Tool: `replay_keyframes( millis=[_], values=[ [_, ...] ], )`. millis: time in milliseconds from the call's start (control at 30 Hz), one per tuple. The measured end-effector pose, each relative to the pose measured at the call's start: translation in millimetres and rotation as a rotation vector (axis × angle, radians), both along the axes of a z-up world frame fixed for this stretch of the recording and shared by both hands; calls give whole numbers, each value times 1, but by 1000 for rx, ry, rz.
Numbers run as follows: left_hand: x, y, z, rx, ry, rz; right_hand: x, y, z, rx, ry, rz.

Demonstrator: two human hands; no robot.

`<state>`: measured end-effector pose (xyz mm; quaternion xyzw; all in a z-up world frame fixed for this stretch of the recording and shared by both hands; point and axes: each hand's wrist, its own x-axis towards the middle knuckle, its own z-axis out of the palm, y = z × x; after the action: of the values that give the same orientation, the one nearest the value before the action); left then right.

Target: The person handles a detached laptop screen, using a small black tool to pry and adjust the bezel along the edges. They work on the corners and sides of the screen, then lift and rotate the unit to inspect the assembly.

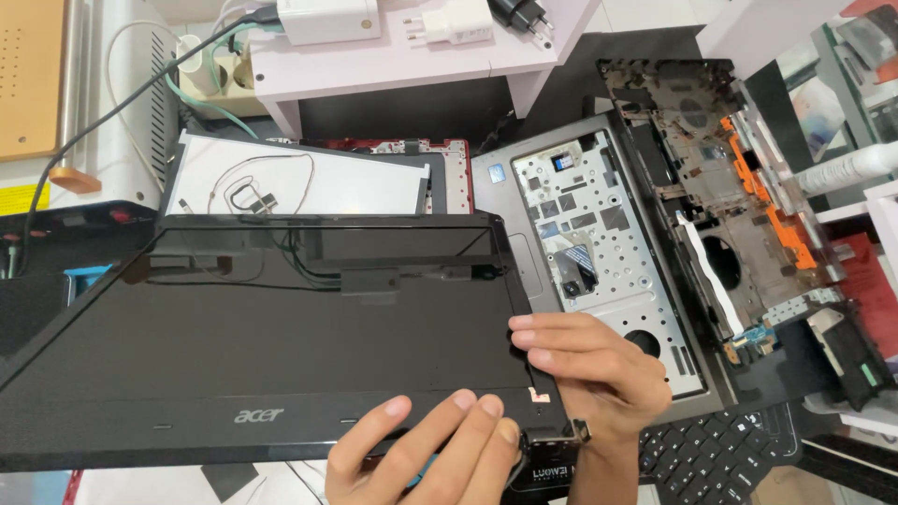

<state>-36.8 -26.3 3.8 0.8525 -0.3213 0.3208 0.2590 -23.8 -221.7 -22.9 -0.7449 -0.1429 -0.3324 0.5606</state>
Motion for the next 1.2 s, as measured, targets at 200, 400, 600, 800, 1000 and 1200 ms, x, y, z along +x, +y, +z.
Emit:
replay_keyframes(
  millis=[200,400,600,800,1000,1200],
  values=[
    [6,-2,-7,-22,-135,0,-5,2,8,-47,127,-56],
    [-3,3,-23,-4,-132,-75,14,6,25,-438,149,-202],
    [-5,8,-23,-41,-119,-123,11,3,23,-397,192,-128],
    [-6,18,-16,-2,-97,-189,15,2,24,-21,559,-100],
    [-9,26,-23,77,-78,-298,30,-46,-66,359,1125,30],
    [-19,26,-38,52,-71,-264,39,-5,-50,656,1002,31]
  ],
)
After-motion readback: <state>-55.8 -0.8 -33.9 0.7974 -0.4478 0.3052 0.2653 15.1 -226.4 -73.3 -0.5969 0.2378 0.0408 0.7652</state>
